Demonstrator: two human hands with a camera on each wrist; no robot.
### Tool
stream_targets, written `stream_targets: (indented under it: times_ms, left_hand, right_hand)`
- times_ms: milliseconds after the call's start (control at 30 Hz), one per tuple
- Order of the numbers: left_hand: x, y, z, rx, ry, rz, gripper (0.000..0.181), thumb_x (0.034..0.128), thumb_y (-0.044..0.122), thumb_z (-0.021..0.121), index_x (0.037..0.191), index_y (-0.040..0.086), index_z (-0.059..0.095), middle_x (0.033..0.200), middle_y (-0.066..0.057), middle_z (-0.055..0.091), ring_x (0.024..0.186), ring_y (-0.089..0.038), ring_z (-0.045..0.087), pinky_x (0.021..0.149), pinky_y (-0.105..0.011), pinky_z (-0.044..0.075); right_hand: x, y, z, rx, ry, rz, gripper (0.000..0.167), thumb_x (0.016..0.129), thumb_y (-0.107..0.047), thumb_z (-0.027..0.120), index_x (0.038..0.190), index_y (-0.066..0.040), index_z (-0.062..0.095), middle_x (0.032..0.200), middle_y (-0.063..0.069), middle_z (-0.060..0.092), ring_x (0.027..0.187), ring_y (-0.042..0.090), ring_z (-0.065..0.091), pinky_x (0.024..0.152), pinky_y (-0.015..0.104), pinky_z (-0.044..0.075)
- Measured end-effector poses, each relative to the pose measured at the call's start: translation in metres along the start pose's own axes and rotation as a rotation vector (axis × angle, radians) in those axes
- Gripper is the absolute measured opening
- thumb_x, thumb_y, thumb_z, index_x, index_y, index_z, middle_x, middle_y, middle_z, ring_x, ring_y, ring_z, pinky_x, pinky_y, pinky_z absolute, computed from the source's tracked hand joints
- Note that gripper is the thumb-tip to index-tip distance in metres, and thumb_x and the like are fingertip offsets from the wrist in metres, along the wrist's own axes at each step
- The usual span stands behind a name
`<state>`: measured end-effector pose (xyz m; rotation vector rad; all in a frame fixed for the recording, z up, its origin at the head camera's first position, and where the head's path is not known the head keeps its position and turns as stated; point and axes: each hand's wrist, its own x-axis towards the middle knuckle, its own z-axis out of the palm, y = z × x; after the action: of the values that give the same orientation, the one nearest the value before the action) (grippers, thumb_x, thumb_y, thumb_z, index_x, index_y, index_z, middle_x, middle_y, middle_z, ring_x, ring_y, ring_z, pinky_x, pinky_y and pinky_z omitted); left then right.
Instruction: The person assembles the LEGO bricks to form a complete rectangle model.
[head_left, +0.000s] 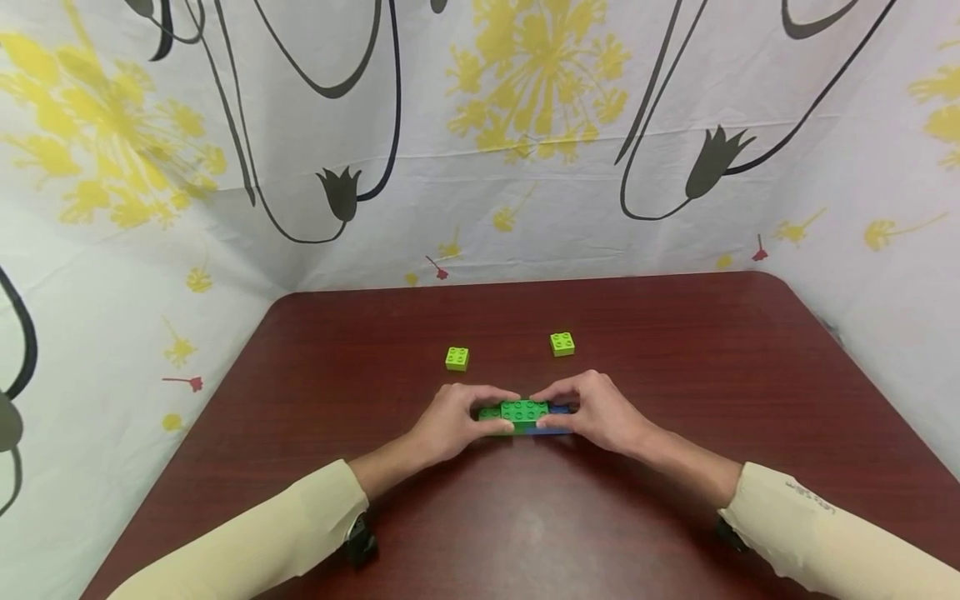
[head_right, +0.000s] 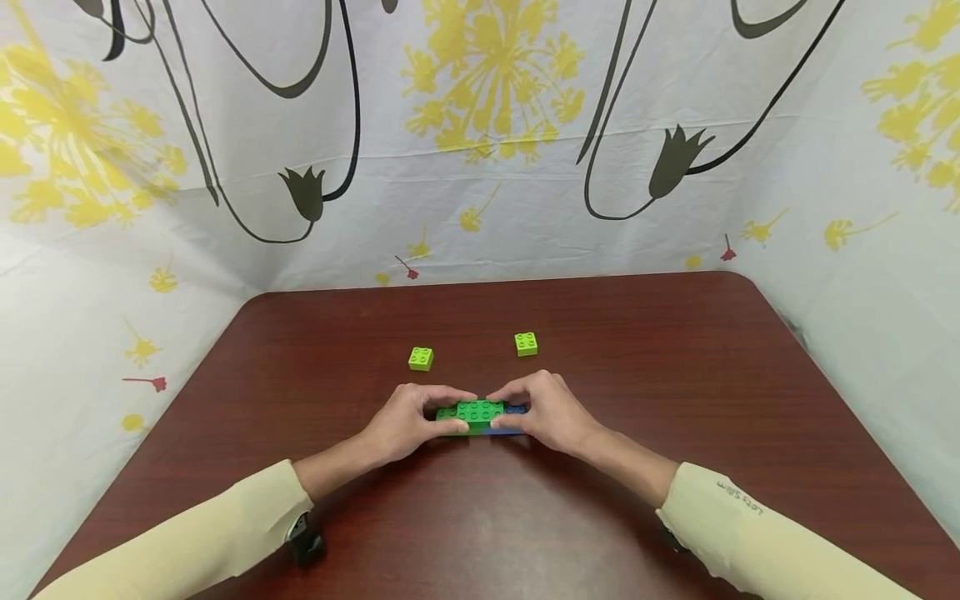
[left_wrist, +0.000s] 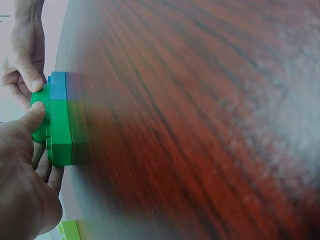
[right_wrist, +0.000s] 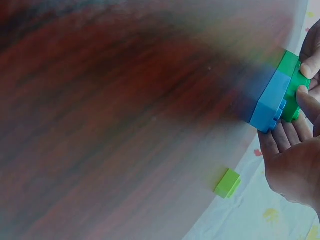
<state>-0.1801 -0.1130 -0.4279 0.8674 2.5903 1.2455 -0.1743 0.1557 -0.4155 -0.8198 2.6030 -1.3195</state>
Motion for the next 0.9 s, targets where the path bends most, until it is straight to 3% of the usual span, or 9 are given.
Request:
stream_targets:
  times_ms: [200,567,700,900]
  left_hand:
    - [0.001,0.0,-0.001,0.009,-0.008,-0.008,0.041,0.0952,0.029,0.083,0.135,0.022,0.075,0.125,0.007,0.075,0.11,-0.004,0.069,0.096,-0.031,0.057]
    - [0.003,0.005,-0.014,0.047,-0.096,-0.003,0.044,0.0969,0.029,0.081,0.139,0.018,0.073,0.13,0.006,0.074,0.117,-0.006,0.067,0.101,-0.032,0.055]
    - [0.005,0.002,-0.022,0.075,-0.065,0.011,0.045,0.0966,0.029,0.082,0.138,0.016,0.073,0.131,0.007,0.074,0.123,-0.008,0.066,0.104,-0.035,0.054]
    - [0.007,-0.005,-0.04,0.085,0.036,-0.004,0.045,0.0952,0.025,0.084,0.138,0.016,0.073,0.131,0.005,0.074,0.123,-0.014,0.067,0.105,-0.041,0.054]
  right_hand:
    - [0.001,0.0,-0.001,-0.006,0.001,-0.002,0.029,0.09,-0.013,0.088,0.117,-0.006,0.081,0.11,0.007,0.08,0.097,0.015,0.077,0.081,0.03,0.062]
    - [0.001,0.001,0.0,-0.002,-0.004,0.002,0.03,0.09,-0.013,0.088,0.118,-0.005,0.081,0.11,0.007,0.079,0.095,0.014,0.076,0.078,0.028,0.061]
    - [0.001,0.001,0.001,-0.006,0.0,0.001,0.03,0.089,-0.012,0.088,0.117,-0.005,0.081,0.109,0.007,0.08,0.094,0.013,0.076,0.078,0.028,0.061]
    - [0.001,0.0,0.001,-0.004,0.007,0.01,0.03,0.088,-0.012,0.089,0.116,-0.006,0.082,0.108,0.005,0.08,0.092,0.012,0.076,0.078,0.028,0.06]
